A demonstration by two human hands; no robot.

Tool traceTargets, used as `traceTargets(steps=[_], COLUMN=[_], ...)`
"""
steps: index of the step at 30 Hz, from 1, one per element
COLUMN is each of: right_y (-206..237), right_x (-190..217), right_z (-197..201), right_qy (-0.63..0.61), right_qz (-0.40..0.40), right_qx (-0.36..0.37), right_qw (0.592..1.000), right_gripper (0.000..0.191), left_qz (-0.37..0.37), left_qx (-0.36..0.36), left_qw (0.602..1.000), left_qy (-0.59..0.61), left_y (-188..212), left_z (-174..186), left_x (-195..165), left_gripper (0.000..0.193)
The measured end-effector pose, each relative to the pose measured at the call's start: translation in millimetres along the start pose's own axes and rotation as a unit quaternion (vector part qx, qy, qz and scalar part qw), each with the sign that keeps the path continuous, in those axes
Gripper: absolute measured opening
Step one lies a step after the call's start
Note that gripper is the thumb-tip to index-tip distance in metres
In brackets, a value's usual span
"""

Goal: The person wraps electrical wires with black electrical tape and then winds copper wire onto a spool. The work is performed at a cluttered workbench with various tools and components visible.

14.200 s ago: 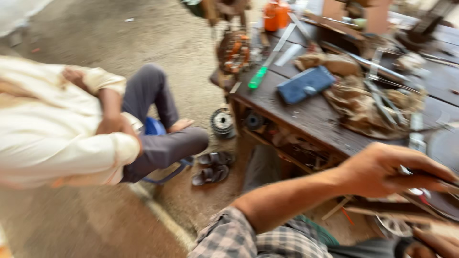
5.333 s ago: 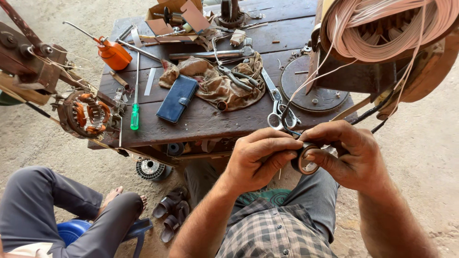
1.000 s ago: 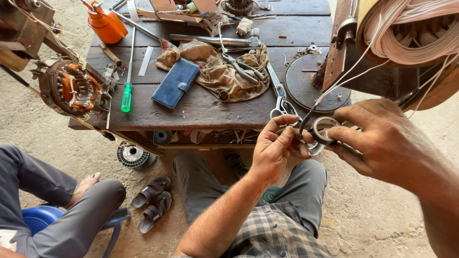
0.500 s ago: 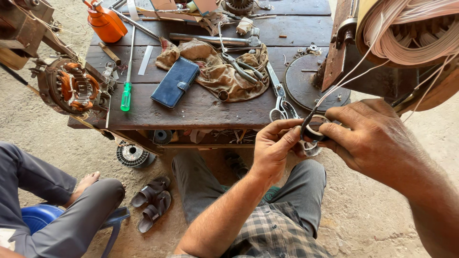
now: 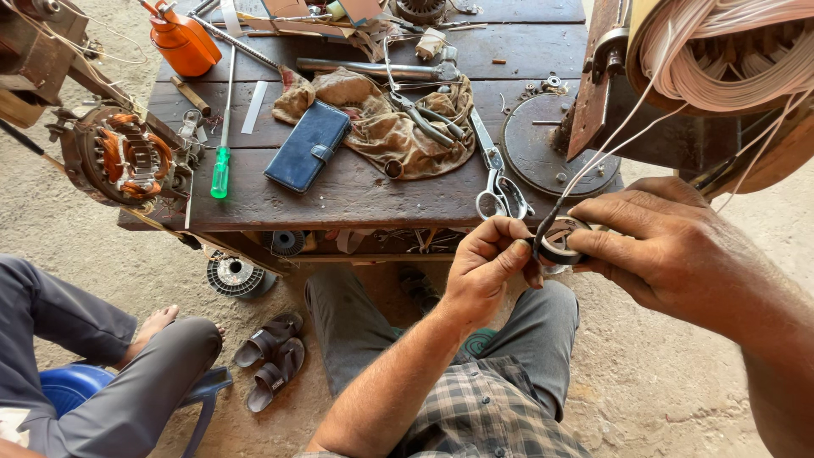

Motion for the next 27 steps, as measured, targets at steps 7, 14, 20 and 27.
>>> traceTargets(steps=[7, 14, 20, 27], right_y=[5, 12, 15, 19], right_x=[10, 14, 9, 5], right_z=[-5, -5, -6, -7], right_qy=[0.05, 0.058, 0.038, 0.024], right_qz=[0.052, 0.045, 0.03, 0.031], right_qx=[0.008, -0.015, -0.023, -0.023], right_qw=[0.997, 0.997, 0.999, 0.999], right_gripper=[0.039, 0.037, 0.033, 0.033], left_qz=[-0.008, -0.044, -0.056, -0.009], left_qx=[-0.016, -0.013, 0.016, -0.025], left_qw=[0.999, 0.994, 0.997, 0.997], left_qy=[-0.047, -0.098, -0.043, -0.074], left_y=[5, 10, 6, -3], left_z=[14, 3, -8, 6], left_x=[1, -10, -20, -1], left_gripper=[0.017, 0.017, 0.011, 0.02])
Point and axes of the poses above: each hand's wrist, its own y-axis away from the middle knuckle, its own z-axis out of the back of the hand, x = y × z, the point moved 9 cm from there along -y, towards the middle knuckle, and after that the axes turned 2 degrees about x, right-handed, at the moved point
